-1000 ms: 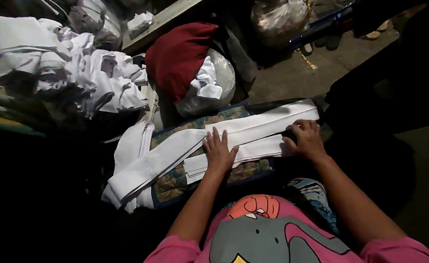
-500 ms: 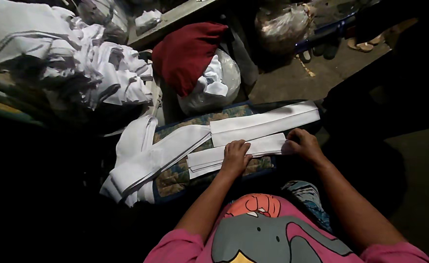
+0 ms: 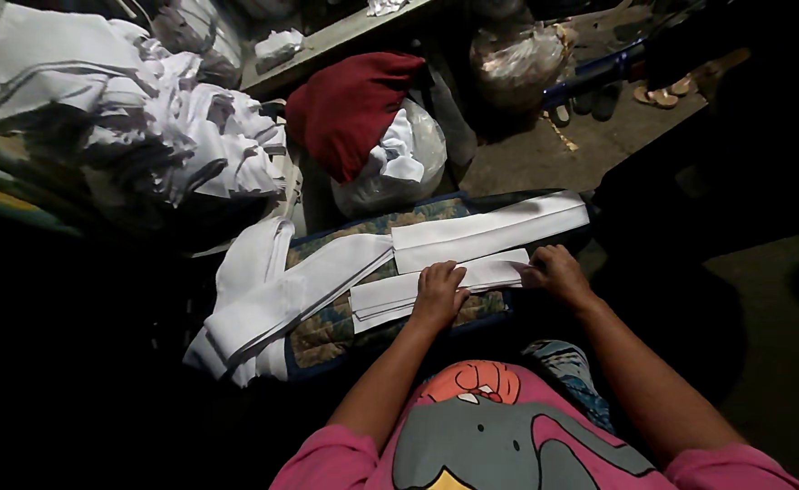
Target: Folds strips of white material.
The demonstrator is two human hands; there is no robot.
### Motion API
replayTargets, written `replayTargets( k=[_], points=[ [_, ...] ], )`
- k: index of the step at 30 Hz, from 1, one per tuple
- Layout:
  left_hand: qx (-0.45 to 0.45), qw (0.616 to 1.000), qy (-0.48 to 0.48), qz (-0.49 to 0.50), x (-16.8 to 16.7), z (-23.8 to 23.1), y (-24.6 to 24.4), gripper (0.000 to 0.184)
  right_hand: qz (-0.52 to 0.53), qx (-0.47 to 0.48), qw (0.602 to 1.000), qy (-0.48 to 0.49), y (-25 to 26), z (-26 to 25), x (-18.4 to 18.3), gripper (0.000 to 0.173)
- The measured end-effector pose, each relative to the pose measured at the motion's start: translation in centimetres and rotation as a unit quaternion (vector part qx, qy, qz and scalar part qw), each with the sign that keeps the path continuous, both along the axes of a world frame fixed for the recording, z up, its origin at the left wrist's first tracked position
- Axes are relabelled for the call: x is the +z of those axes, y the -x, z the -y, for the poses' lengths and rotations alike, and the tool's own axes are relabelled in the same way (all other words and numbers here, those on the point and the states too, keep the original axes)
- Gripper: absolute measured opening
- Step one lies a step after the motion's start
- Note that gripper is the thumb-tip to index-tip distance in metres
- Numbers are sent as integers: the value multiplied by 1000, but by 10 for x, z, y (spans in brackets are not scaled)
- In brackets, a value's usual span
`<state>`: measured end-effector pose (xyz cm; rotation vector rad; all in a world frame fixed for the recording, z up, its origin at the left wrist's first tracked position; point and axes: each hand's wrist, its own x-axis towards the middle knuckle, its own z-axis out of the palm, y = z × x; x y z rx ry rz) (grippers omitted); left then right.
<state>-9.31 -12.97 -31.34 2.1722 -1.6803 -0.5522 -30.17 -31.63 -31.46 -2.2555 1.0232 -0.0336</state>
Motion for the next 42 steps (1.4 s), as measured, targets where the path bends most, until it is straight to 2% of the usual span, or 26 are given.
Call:
replayTargets(
  k=[5,8,12,16,19,25,28,32,34,36,38,40,42],
  points=[
    [-2,1000,-1,4,1,0,0,41,6,32,998,46,0,0,6,19],
    [-2,1000,-3,-5,3,0,0,42,2,57,996,75,0,0,10,23],
    [1,1000,-8,-8,5,0,-1,42,61,50,987,142,0,-9,12,16],
    [19,999,6,-44,11,3,1,44,93,8,991,101,-3,-18,28,14],
    [14,995,55,-81,22,15,7,43,107,29,990,90,-3,-22,37,18],
    [-74,974,106,-184,53,50,15,38,131,74,983,104,-12,-33,54,29],
    [-105,963,109,-224,59,57,12,28,143,78,980,117,-12,-34,60,39],
    [-138,955,79,-250,68,57,7,27,162,101,971,146,-12,-38,65,52],
    [-145,959,68,-235,76,55,5,24,176,100,969,141,-13,-39,66,53],
    [-136,968,93,-191,82,52,6,21,196,43,978,57,-13,-42,70,50],
    [-128,973,158,-111,81,46,11,19,211,-46,969,-121,-15,-46,77,48],
    [-121,967,220,-42,77,42,19,14,216,-116,907,-342,-19,-49,88,49],
    [-109,960,259,-11,75,38,30,9,220,-145,851,-454,-21,-56,94,45]
  ],
)
